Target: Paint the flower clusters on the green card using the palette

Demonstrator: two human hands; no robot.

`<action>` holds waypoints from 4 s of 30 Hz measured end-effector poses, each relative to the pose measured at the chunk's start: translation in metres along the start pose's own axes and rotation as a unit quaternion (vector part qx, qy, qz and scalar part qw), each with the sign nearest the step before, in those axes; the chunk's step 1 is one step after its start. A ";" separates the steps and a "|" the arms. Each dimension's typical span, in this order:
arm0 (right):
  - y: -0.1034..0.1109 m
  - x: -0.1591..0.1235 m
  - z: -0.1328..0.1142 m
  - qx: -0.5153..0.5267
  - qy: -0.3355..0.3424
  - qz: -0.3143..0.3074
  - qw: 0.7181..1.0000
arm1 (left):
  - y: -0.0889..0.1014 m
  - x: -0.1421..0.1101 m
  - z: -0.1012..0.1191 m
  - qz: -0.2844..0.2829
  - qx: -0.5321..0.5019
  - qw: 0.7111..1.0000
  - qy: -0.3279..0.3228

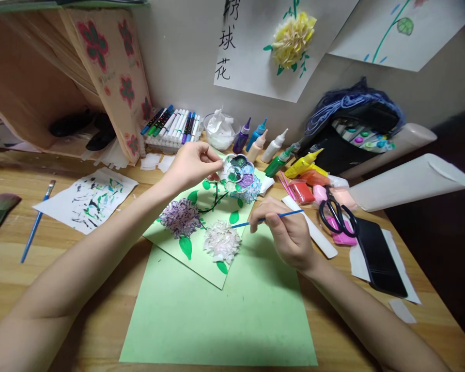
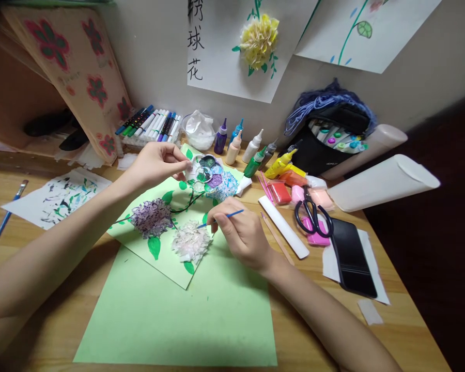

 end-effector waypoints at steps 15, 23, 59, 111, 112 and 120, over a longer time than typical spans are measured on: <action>-0.004 0.000 -0.002 -0.022 0.001 -0.015 1.000 | 0.002 0.000 0.001 0.005 0.005 1.000 0.000; -0.005 0.001 -0.006 -0.049 0.014 -0.024 0.998 | 0.002 -0.001 0.002 0.005 0.008 1.000 -0.005; 0.047 -0.011 -0.017 -0.089 0.073 0.201 0.973 | 0.002 -0.001 0.000 -0.008 0.021 1.000 0.014; 0.005 -0.002 0.026 -0.041 -0.063 0.027 0.997 | 0.010 -0.002 0.005 0.018 0.053 0.998 -0.033; 0.004 -0.002 0.026 -0.050 -0.061 0.021 0.997 | 0.010 -0.002 0.006 0.018 0.054 0.998 -0.033; 0.009 -0.005 0.026 -0.026 -0.043 0.025 0.998 | 0.012 -0.003 0.011 0.024 0.051 0.997 -0.044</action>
Point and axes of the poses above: each hand's wrist, its own x-axis towards the middle knuckle, its own y-axis out of the back of the hand, z = x × y, the point moved 9 cm from there along x, towards the middle knuckle, and after that the axes turned 6 degrees about -z, right-handed, at the moved point
